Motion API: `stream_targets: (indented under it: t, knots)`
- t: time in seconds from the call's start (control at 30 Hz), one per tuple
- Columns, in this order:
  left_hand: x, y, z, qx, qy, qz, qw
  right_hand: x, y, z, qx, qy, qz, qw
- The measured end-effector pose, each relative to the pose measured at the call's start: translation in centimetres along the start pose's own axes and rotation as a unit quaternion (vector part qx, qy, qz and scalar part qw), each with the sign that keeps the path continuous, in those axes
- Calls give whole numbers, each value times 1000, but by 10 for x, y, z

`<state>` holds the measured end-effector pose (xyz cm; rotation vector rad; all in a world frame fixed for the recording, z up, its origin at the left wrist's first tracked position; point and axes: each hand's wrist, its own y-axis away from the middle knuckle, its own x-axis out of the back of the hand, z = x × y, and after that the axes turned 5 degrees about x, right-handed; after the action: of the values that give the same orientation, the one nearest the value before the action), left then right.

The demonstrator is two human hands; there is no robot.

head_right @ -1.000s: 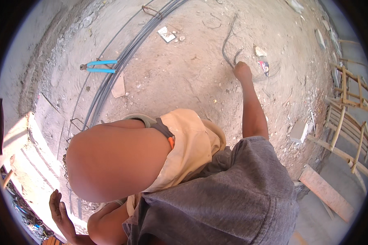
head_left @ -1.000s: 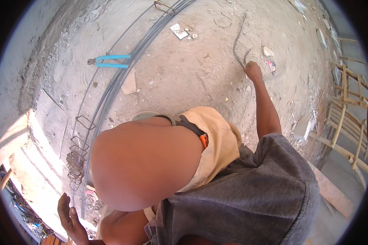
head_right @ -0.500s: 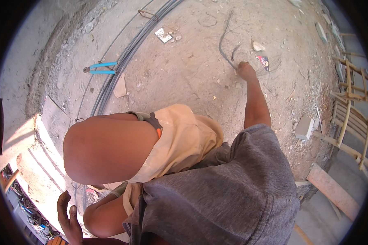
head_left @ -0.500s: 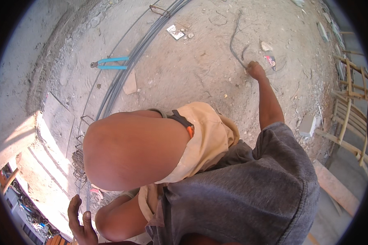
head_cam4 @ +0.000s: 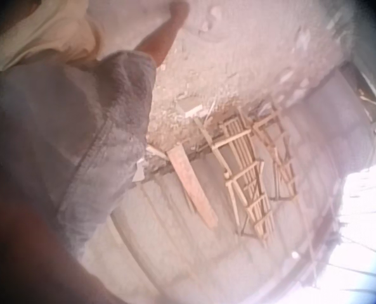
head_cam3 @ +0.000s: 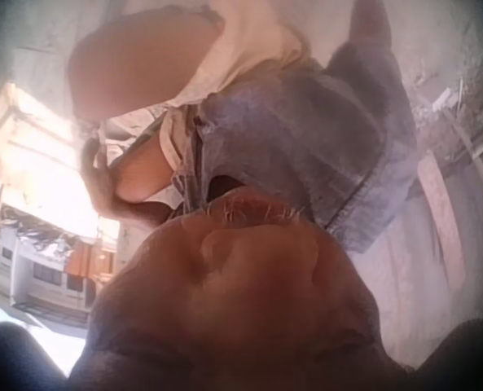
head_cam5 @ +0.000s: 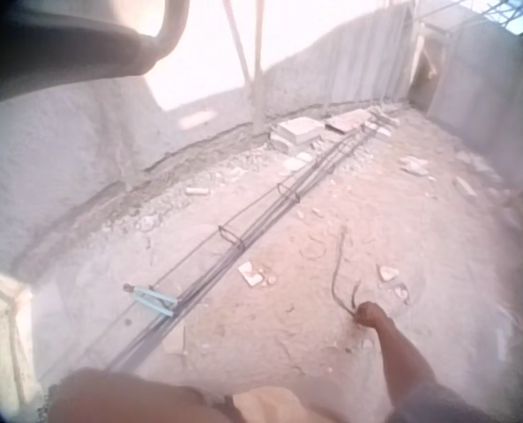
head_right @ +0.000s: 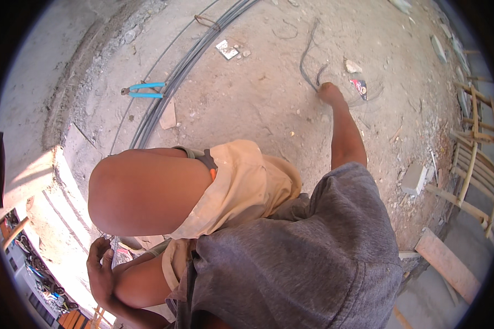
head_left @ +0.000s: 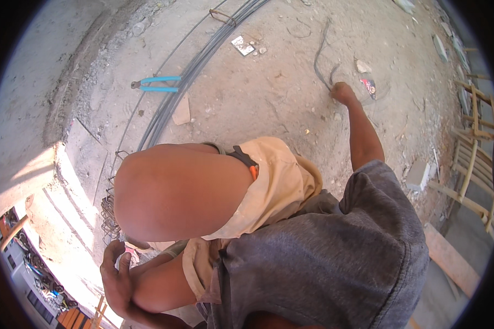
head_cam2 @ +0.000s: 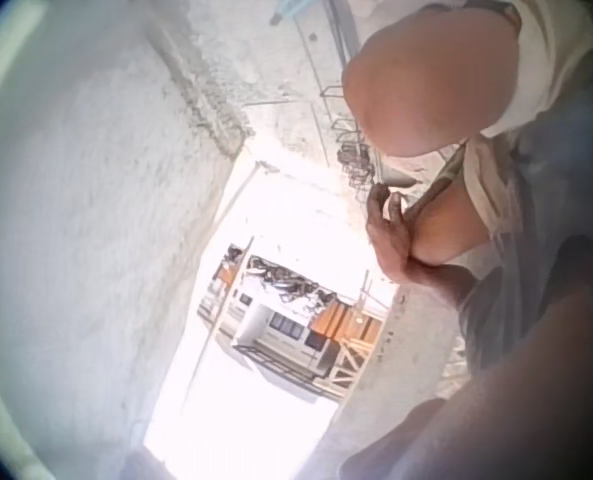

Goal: The person assembles a steel reinforcement cage by wrapping and twisting wire around rebar intersections using pliers and their hands.

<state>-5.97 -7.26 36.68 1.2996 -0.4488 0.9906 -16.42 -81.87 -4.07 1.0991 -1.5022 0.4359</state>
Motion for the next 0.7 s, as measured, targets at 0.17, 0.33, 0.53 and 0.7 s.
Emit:
stream_targets:
  t: [0.17, 0.33, 0.53, 0.7]
  knots:
    - [0, -1, 5, -15, 23, 7, 1000, 1, -4, 3, 28, 53, -3, 998]
    - [6, 0, 9, -42, 7, 37, 998, 30, 3, -21, 20, -68, 76, 995]
    - [22, 3, 24, -72, 10, 57, 996, 68, 2, -44, -68, -290, -71, 952]
    - [29, 3, 38, -130, -22, 49, 990, 59, 12, -50, 1, -251, -124, 960]
